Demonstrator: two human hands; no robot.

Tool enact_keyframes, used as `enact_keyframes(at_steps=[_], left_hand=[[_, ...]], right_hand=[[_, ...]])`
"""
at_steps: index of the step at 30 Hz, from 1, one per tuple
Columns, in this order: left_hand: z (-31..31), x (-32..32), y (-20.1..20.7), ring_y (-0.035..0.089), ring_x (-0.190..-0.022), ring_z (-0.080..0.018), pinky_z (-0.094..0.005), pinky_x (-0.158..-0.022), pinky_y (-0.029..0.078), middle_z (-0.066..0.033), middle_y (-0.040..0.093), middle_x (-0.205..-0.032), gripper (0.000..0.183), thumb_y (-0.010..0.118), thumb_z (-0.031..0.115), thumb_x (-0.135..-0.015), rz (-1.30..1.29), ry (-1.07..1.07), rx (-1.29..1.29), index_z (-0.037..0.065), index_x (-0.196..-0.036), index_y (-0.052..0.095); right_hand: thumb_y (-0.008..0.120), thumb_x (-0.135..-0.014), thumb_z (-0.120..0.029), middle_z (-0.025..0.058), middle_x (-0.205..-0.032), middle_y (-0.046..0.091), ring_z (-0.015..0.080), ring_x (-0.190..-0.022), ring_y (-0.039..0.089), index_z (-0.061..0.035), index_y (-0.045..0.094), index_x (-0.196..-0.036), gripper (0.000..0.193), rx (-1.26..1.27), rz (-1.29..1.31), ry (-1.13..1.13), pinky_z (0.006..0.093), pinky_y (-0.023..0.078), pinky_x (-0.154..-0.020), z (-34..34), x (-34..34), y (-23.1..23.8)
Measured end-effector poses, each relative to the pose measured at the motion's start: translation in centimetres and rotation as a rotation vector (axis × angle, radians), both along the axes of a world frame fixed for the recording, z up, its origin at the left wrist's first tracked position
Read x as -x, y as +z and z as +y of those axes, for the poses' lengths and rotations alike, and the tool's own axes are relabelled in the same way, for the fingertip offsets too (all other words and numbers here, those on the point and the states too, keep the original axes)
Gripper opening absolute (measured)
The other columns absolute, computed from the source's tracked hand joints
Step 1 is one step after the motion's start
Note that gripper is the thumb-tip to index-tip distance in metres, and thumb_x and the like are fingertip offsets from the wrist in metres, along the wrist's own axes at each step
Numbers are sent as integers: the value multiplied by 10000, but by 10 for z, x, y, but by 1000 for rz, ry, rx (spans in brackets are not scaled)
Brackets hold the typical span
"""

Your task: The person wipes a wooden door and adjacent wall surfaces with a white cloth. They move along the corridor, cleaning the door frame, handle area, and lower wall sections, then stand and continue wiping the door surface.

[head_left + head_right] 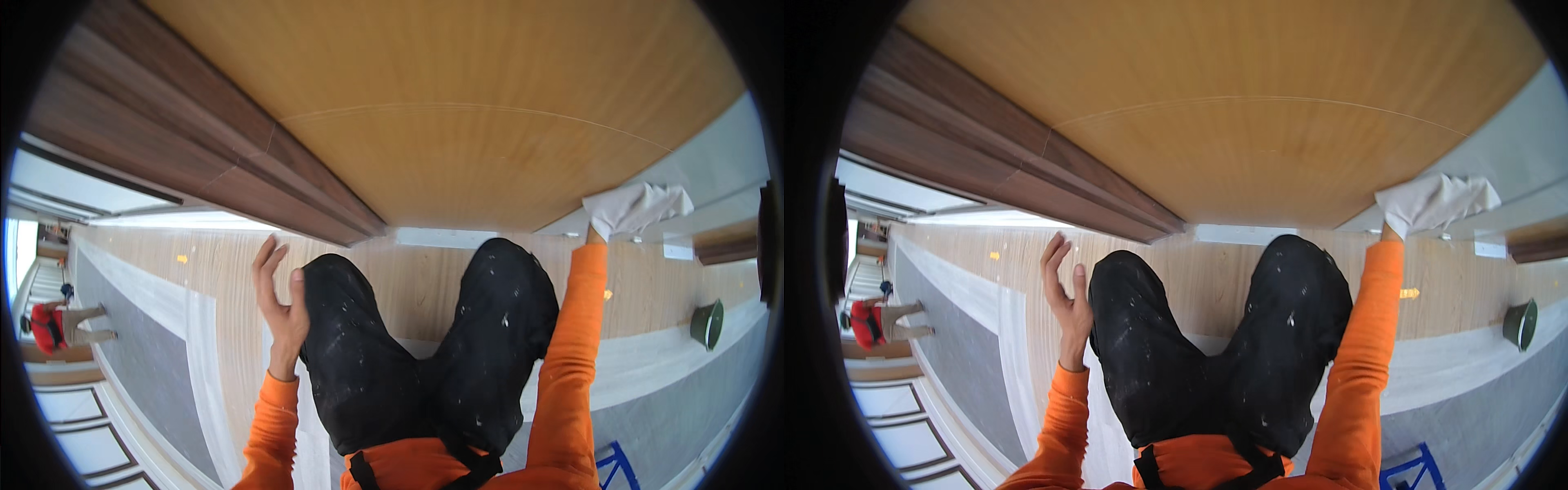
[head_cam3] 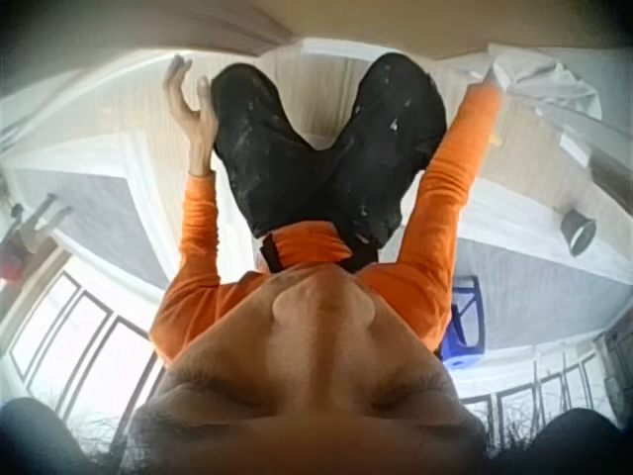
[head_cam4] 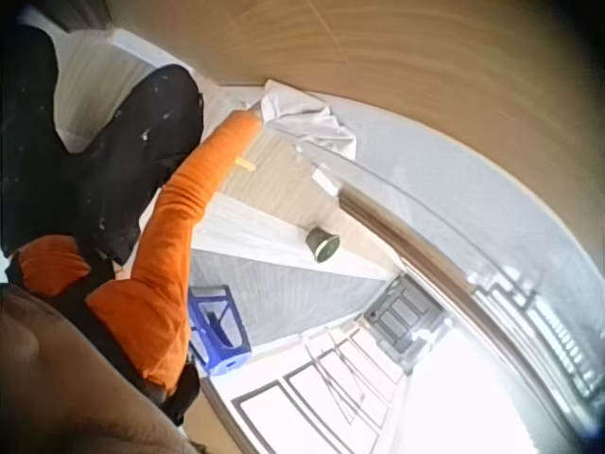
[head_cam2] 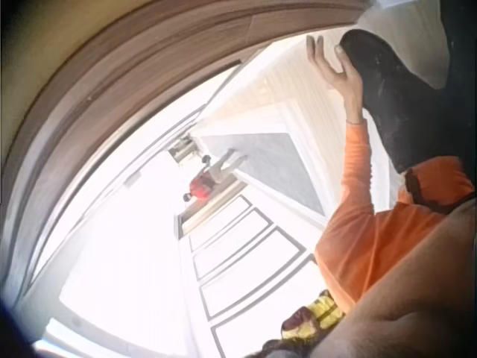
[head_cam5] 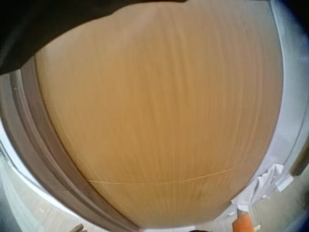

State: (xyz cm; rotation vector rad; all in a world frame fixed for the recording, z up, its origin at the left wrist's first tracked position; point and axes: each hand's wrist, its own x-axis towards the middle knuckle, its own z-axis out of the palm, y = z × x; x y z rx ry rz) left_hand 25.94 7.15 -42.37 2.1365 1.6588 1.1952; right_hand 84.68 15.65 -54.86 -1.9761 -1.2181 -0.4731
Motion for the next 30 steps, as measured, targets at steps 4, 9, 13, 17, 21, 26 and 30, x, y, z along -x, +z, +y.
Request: enact_keyframes(at_steps=[4,9,13,17,21,26,30], left_hand=[[18,-19,-1,604,-1346,-383,-474,-1145,461,-213,620,-1467,382,737,138,-972,60,-353,-7,22,-1330,670],[35,-12,-8,665,-1220,-363,-462,-1049,522,-132,670,-1424,388,763,192,-970,191,-739,163,93,-1341,706],[51,2,-32,675,-1167,-351,-449,-997,534,-105,689,-1379,352,735,220,-998,167,-735,118,107,-1332,720],[42,22,-54,685,-1196,-335,-443,-1018,542,-103,698,-1352,330,737,208,-1002,-53,-743,188,92,-1310,720],[45,21,-47,691,-1229,-299,-420,-1024,547,-114,711,-1346,334,748,155,-990,-46,-840,44,46,-1304,714],[53,21,-11,714,-1163,-259,-387,-1010,543,-135,742,-1296,273,738,90,-974,-173,-807,-100,4,-1233,733],[61,19,18,723,-1119,-246,-377,-999,540,-133,747,-1278,261,729,87,-974,-137,-803,-232,0,-1220,740]], right_hand=[[540,-1077,-339,111,-1441,460,217,-1359,430,-80,432,-1461,476,31,-103,23,430,425,-1093,-6,3,-5],[542,-1074,-333,106,-1408,467,212,-1331,438,-82,446,-1433,449,69,-205,64,426,428,-1075,-38,20,-36],[544,-1071,-329,102,-1382,472,208,-1308,443,-84,457,-1411,428,100,-295,36,422,431,-1060,-85,17,-37],[546,-1069,-324,98,-1355,477,204,-1286,449,-86,467,-1389,407,127,-383,65,418,433,-1045,-76,34,-25],[547,-1066,-320,95,-1329,482,200,-1263,455,-87,478,-1367,386,117,-464,70,415,435,-1030,-54,47,23],[550,-1063,-314,90,-1295,489,194,-1235,462,-90,491,-1339,360,88,-538,79,410,438,-1012,-13,66,104],[552,-1061,-309,86,-1269,494,190,-1212,467,-91,502,-1317,340,41,-529,94,406,441,-997,4,76,151]])
